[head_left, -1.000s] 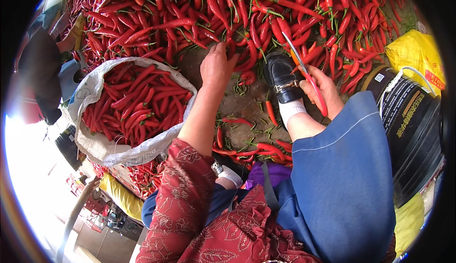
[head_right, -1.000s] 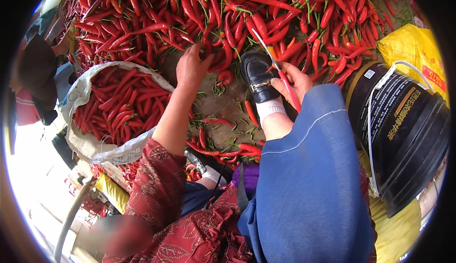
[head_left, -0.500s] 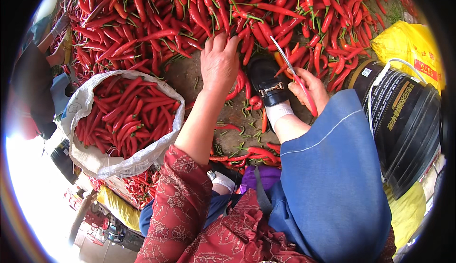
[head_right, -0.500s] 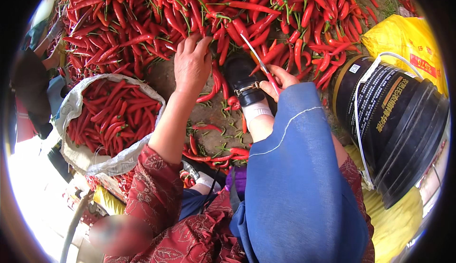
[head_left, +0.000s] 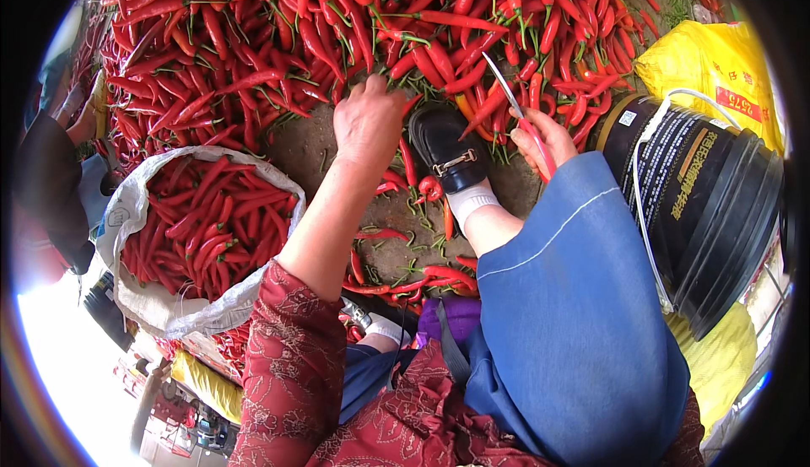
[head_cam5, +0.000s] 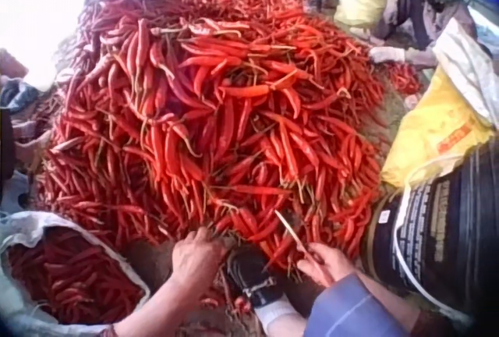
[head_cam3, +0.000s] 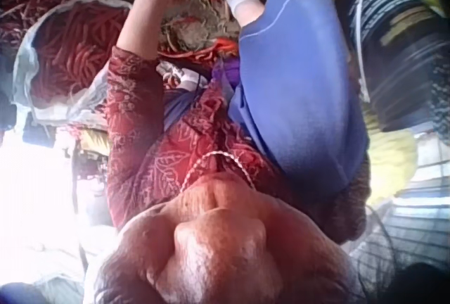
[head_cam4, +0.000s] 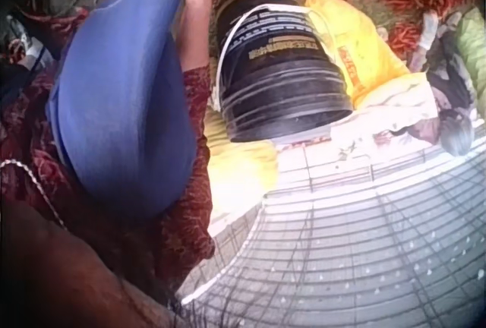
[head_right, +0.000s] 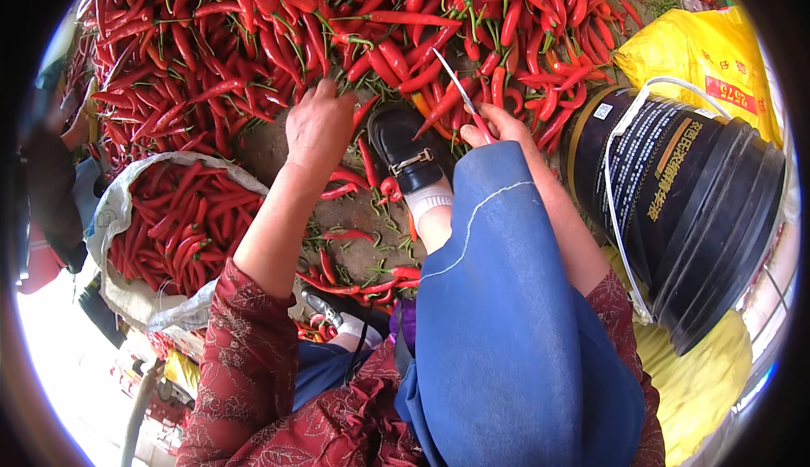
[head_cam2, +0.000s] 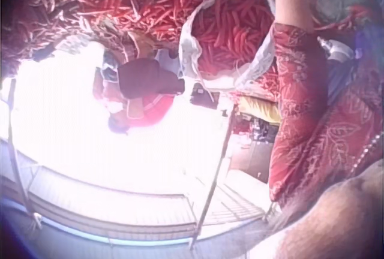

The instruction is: The person sits on the ground and uses scissors to cut the stems off red chilies, placing the trimmed peppers into a white sack. The person occasionally lifts the sack to adjust its position.

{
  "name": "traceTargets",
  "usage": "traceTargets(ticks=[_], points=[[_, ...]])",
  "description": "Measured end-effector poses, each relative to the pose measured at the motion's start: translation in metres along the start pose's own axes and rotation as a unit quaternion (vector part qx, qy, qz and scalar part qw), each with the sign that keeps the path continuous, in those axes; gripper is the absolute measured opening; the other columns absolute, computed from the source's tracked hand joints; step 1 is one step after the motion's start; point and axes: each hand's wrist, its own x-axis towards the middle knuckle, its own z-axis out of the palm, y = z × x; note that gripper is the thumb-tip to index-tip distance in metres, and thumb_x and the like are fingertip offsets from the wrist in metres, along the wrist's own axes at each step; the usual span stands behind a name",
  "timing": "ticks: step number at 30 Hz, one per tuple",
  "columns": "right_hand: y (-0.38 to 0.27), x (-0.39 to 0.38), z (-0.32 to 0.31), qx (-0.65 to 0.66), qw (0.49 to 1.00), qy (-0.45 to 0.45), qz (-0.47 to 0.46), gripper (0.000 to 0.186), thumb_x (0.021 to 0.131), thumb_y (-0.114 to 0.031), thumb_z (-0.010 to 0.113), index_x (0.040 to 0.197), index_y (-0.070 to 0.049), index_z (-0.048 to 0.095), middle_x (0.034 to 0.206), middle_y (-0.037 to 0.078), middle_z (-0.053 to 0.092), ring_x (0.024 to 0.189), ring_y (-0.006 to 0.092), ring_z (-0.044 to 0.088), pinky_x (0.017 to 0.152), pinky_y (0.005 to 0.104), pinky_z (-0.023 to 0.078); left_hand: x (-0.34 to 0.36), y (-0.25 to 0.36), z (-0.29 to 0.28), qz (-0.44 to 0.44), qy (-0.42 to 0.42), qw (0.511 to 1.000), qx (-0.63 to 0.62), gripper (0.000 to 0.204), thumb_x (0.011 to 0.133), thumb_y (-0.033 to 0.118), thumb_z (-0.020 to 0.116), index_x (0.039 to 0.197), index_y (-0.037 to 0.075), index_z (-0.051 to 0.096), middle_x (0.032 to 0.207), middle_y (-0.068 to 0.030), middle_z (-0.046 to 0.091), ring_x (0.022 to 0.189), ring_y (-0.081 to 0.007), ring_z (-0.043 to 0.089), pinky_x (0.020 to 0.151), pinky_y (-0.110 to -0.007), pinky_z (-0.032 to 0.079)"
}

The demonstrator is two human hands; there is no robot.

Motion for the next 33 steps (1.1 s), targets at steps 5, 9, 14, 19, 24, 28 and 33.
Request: traceTargets(ticks=[5, 9, 14, 19, 24, 28, 33], points=[[-0.006, -0.004, 0.009, 0.015, 1.000, -0.001, 0.008, 0.038, 0.085, -0.012, 0.062, 0.120, -0.001, 0.051, 0.078, -0.002, 0.050, 0.064, 0.0049, 0.045, 0.056, 0.0217, 0.038, 0.046, 0.025, -0.007, -0.068, -0.064, 0.995, -0.046, 0.028, 0.081, 0.033, 0.060, 0.104, 0.017, 0.056, 0.088, -0.0112, 0.062, 0.083, -0.0277, 0.063, 0.067, -0.039, 0.051], [0.004, -0.002, 0.001, 0.013, 1.000, 0.004, 0.000, 0.039, 0.085, -0.012, 0.062, 0.120, -0.001, 0.051, 0.080, -0.001, 0.051, 0.068, 0.0056, 0.045, 0.060, 0.0215, 0.038, 0.069, 0.045, 0.000, -0.140, -0.089, 0.984, -0.067, 0.041, 0.079, 0.049, 0.061, 0.104, 0.017, 0.054, 0.093, -0.0147, 0.062, 0.087, -0.0330, 0.062, 0.070, -0.043, 0.051], [-0.006, -0.004, 0.003, 0.019, 1.000, -0.008, 0.008, 0.039, 0.085, -0.012, 0.062, 0.121, -0.001, 0.050, 0.080, -0.001, 0.051, 0.068, 0.0054, 0.045, 0.059, 0.0216, 0.038, 0.064, 0.041, 0.011, -0.190, -0.011, 0.976, -0.108, 0.047, 0.071, 0.043, 0.070, 0.107, 0.018, 0.051, 0.094, -0.0158, 0.060, 0.089, -0.0313, 0.061, 0.070, -0.043, 0.051], [0.013, 0.005, 0.000, -0.024, 1.000, -0.009, -0.018, 0.046, 0.088, -0.021, 0.060, 0.129, -0.007, 0.044, 0.064, -0.003, 0.043, 0.049, 0.0046, 0.037, 0.044, 0.0206, 0.028, 0.068, 0.047, 0.022, -0.247, -0.005, 0.961, -0.121, 0.046, 0.068, 0.027, 0.071, 0.107, 0.018, 0.048, 0.096, -0.0167, 0.059, 0.086, -0.0324, 0.062, 0.071, -0.044, 0.050], [0.014, 0.005, 0.003, 0.002, 0.999, -0.026, -0.025, 0.047, 0.088, -0.020, 0.060, 0.129, -0.007, 0.044, 0.063, -0.003, 0.043, 0.048, 0.0047, 0.036, 0.044, 0.0207, 0.028, 0.065, 0.043, 0.028, -0.297, 0.058, 0.925, -0.232, 0.052, 0.063, 0.013, 0.071, 0.107, 0.014, 0.043, 0.099, -0.0176, 0.058, 0.086, -0.0378, 0.060, 0.071, -0.044, 0.050], [0.008, 0.004, 0.004, -0.005, 0.999, -0.019, -0.026, 0.046, 0.088, -0.020, 0.059, 0.129, -0.006, 0.044, 0.062, -0.004, 0.042, 0.048, 0.0046, 0.036, 0.044, 0.0207, 0.028, 0.064, 0.040, 0.039, -0.321, 0.202, 0.863, -0.334, 0.059, 0.062, 0.009, 0.067, 0.114, 0.010, 0.039, 0.103, -0.0196, 0.059, 0.087, -0.0395, 0.060, 0.076, -0.045, 0.048], [0.003, 0.002, 0.005, 0.011, 1.000, -0.009, -0.024, 0.043, 0.084, -0.016, 0.064, 0.123, -0.001, 0.050, 0.087, 0.001, 0.055, 0.074, 0.0059, 0.047, 0.066, 0.0221, 0.041, 0.039, 0.012, 0.021, -0.331, -0.073, 0.714, -0.612, 0.038, 0.072, 0.001, 0.052, 0.111, 0.000, 0.053, 0.081, -0.0078, 0.058, 0.070, -0.0136, 0.056, 0.058, -0.026, 0.045]])
